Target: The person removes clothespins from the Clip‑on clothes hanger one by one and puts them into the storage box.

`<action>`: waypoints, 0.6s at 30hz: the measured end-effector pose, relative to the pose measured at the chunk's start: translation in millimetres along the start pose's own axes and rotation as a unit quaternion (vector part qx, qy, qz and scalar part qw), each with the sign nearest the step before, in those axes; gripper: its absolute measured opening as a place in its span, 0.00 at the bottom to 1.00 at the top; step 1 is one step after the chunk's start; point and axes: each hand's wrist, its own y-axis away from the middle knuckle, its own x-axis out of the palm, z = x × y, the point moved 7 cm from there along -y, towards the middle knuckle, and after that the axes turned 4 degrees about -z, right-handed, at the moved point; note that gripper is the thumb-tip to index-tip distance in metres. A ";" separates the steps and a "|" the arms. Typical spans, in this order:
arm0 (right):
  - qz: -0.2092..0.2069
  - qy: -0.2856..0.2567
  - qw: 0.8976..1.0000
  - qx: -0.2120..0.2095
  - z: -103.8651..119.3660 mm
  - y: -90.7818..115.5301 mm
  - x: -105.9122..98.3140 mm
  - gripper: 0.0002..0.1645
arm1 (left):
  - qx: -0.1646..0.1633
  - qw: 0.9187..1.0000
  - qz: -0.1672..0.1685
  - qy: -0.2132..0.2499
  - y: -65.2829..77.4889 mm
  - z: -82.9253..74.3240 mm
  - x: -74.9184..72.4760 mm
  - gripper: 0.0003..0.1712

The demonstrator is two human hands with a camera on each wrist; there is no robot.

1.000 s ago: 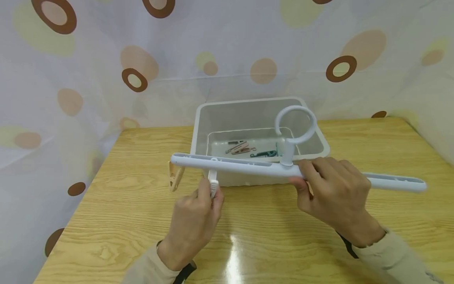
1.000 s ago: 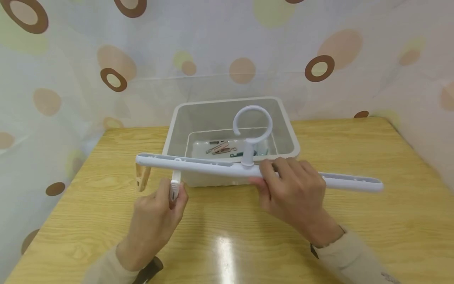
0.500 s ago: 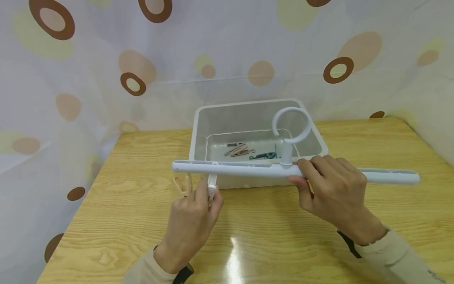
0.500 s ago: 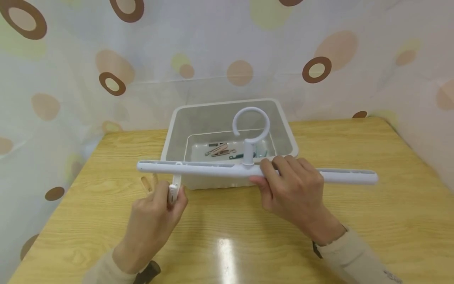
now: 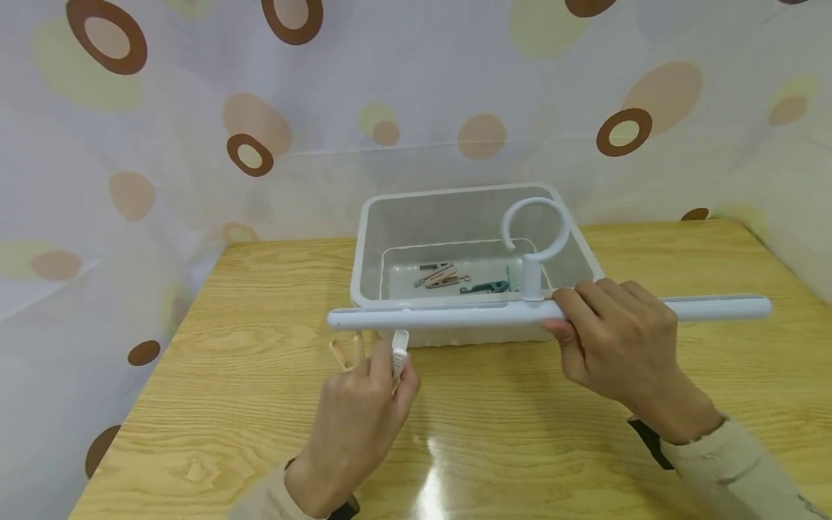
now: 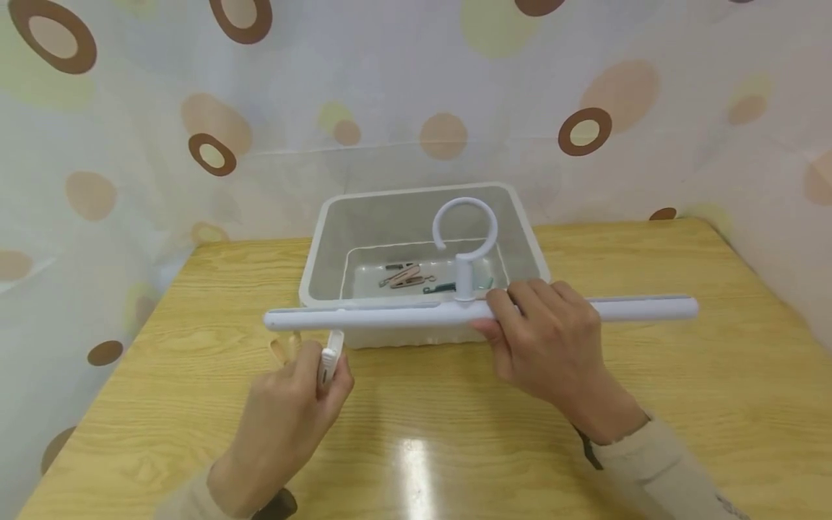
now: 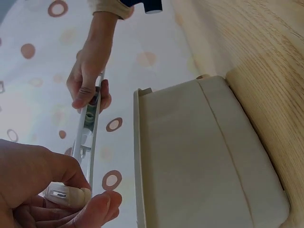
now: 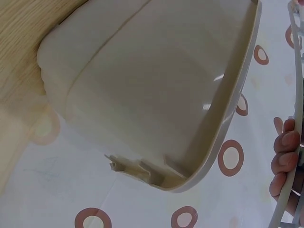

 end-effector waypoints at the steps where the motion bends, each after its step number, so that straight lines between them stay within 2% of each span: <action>1: 0.003 -0.002 1.000 0.000 -0.2 0.0 0.1 0.34 | -0.002 1.000 -0.001 -0.001 0.7 -0.3 -0.5 0.09; 5: -0.003 0.000 1.000 0.001 1.3 -0.4 -0.1 0.34 | -0.006 1.000 -0.007 -0.013 1.7 -2.4 -2.4 0.09; 9: -0.019 0.009 1.000 0.007 3.5 0.1 0.0 0.34 | -0.015 1.000 0.006 -0.014 2.2 -3.9 -1.4 0.11; 14: 0.005 0.025 0.999 0.034 -4.3 4.0 -0.8 0.34 | -0.029 0.999 0.036 -0.007 4.8 -4.1 2.1 0.14; 18: 0.021 0.025 0.999 0.040 -8.9 7.1 -1.5 0.35 | -0.031 0.999 0.039 -0.008 5.6 -4.2 1.6 0.14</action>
